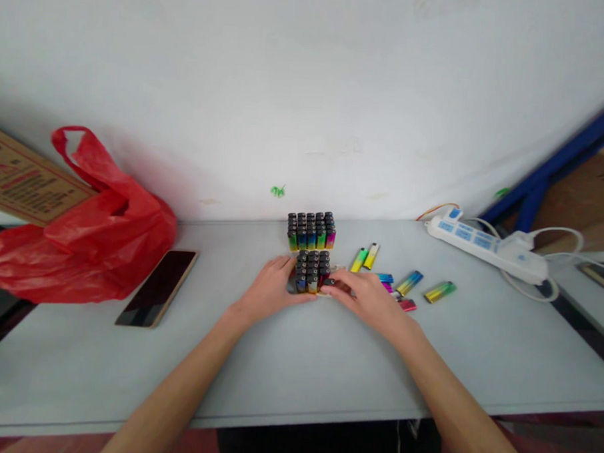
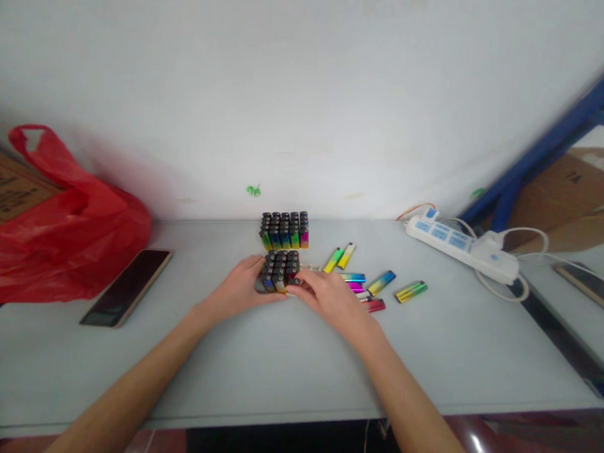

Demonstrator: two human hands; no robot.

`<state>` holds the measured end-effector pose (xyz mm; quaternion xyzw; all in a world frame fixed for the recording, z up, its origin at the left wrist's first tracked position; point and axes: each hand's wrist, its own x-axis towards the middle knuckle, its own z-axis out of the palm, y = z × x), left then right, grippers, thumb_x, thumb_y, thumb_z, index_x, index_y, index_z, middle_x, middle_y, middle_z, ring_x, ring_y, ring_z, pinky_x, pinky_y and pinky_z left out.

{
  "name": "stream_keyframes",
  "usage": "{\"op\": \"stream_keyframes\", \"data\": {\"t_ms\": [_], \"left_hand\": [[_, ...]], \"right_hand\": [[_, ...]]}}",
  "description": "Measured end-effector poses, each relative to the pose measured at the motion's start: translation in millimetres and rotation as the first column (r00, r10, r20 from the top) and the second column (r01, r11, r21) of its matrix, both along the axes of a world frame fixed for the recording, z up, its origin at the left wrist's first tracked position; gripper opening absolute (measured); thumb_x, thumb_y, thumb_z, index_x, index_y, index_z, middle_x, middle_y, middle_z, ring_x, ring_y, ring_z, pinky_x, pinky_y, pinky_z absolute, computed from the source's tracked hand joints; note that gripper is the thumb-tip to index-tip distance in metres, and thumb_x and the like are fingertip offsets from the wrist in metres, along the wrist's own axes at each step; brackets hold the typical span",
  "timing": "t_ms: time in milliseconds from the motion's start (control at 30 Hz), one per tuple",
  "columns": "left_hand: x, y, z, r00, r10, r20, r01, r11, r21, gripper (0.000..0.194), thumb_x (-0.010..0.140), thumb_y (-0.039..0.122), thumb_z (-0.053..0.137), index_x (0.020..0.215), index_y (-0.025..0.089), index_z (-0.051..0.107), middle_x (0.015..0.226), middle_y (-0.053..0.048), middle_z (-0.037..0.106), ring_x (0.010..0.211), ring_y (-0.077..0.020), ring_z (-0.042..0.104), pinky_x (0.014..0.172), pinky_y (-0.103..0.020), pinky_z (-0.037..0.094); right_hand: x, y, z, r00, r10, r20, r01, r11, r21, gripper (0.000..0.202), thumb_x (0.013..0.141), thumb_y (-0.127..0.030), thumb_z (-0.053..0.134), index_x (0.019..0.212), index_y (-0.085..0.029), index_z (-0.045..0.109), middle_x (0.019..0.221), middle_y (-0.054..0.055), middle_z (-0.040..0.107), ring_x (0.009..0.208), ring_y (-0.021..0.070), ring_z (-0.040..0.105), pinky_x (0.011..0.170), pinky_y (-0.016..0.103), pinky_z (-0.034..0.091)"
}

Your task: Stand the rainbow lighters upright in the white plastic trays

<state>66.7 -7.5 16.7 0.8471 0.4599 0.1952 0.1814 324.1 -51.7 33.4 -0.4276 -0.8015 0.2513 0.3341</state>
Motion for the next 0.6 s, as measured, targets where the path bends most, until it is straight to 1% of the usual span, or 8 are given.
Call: {"op": "stream_keyframes", "data": {"t_ms": [67,167,233,300,367,467,533,600], "left_hand": [[0.0,0.4,-0.5,1.000,-0.007,0.000,0.007,1.000,-0.001,0.060,0.083,0.063,0.087,0.122,0.021,0.069,0.122,-0.014,0.076,0.116,-0.0377,0.071,0.106,-0.053,0.055],[-0.1,0.4,-0.3,1.000,-0.014,0.007,0.014,1.000,-0.002,0.060,0.083,0.064,0.086,0.122,0.022,0.070,0.121,-0.014,0.077,0.116,-0.0372,0.072,0.106,-0.052,0.056],[-0.4,0.5,0.0,1.000,0.004,0.009,-0.004,1.000,-0.002,0.061,0.083,0.067,0.085,0.120,0.021,0.070,0.120,-0.014,0.077,0.116,-0.0379,0.071,0.105,-0.052,0.056],[-1.0,1.2,-0.4,1.000,0.011,0.003,-0.011,1.000,-0.001,0.061,0.083,0.068,0.084,0.120,0.020,0.070,0.120,-0.014,0.076,0.118,-0.0385,0.071,0.106,-0.053,0.056],[-1.9,2.5,-1.8,1.000,0.003,-0.013,-0.003,1.000,0.003,0.061,0.083,0.067,0.085,0.120,0.020,0.070,0.121,-0.014,0.076,0.119,-0.0383,0.071,0.107,-0.053,0.055],[-2.9,4.3,-4.2,0.999,-0.006,-0.042,0.006,1.000,0.013,0.061,0.083,0.067,0.085,0.118,0.020,0.069,0.120,-0.014,0.076,0.118,-0.0373,0.071,0.106,-0.051,0.056],[-2.7,4.9,-5.0,0.999,-0.005,-0.050,0.006,1.000,0.025,0.062,0.083,0.069,0.085,0.118,0.021,0.068,0.120,-0.013,0.076,0.118,-0.0370,0.071,0.106,-0.050,0.056],[-2.1,4.8,-5.1,0.999,-0.004,-0.052,0.006,0.999,0.035,0.063,0.082,0.070,0.085,0.118,0.021,0.068,0.121,-0.013,0.076,0.119,-0.0374,0.071,0.106,-0.051,0.056]], "right_hand": [[-3.4,1.2,-3.3,0.998,-0.034,0.059,0.032,0.999,0.036,0.032,0.110,-0.053,0.061,0.104,-0.027,0.078,0.089,0.006,0.080,0.074,0.0224,0.069,0.069,0.031,0.043],[-9.1,1.6,-8.2,0.974,-0.149,0.171,0.141,0.988,0.057,0.047,0.108,-0.059,0.061,0.079,-0.024,0.074,0.074,0.006,0.074,0.063,0.0204,0.061,0.064,0.031,0.034],[-10.8,1.1,-9.3,0.968,-0.140,0.210,0.138,0.990,0.026,0.054,0.106,-0.062,0.063,0.069,-0.023,0.068,0.068,0.005,0.071,0.060,0.0190,0.058,0.062,0.031,0.031],[-7.6,1.1,-7.0,0.971,-0.121,0.205,0.125,0.992,-0.006,0.057,0.106,-0.065,0.061,0.068,-0.023,0.067,0.066,0.004,0.069,0.059,0.0181,0.057,0.062,0.031,0.031],[2.0,2.9,-2.5,0.963,-0.198,0.184,0.199,0.980,0.014,0.059,0.110,-0.063,0.053,0.069,-0.023,0.065,0.064,0.002,0.066,0.059,0.0176,0.056,0.063,0.031,0.032],[25.1,11.0,1.0,0.902,-0.413,0.128,0.397,0.908,0.132,0.051,0.115,-0.051,0.045,0.081,-0.021,0.070,0.071,0.004,0.066,0.066,0.0198,0.060,0.069,0.032,0.040],[40.8,19.4,-2.6,0.857,-0.508,0.088,0.479,0.848,0.228,0.040,0.114,-0.043,0.046,0.103,-0.019,0.075,0.089,0.009,0.073,0.084,0.0244,0.067,0.083,0.035,0.048],[52.4,27.6,-10.7,0.830,-0.549,0.097,0.498,0.809,0.313,0.038,0.113,-0.039,0.047,0.127,-0.017,0.074,0.114,0.016,0.074,0.106,0.0298,0.068,0.100,0.042,0.050]]}}
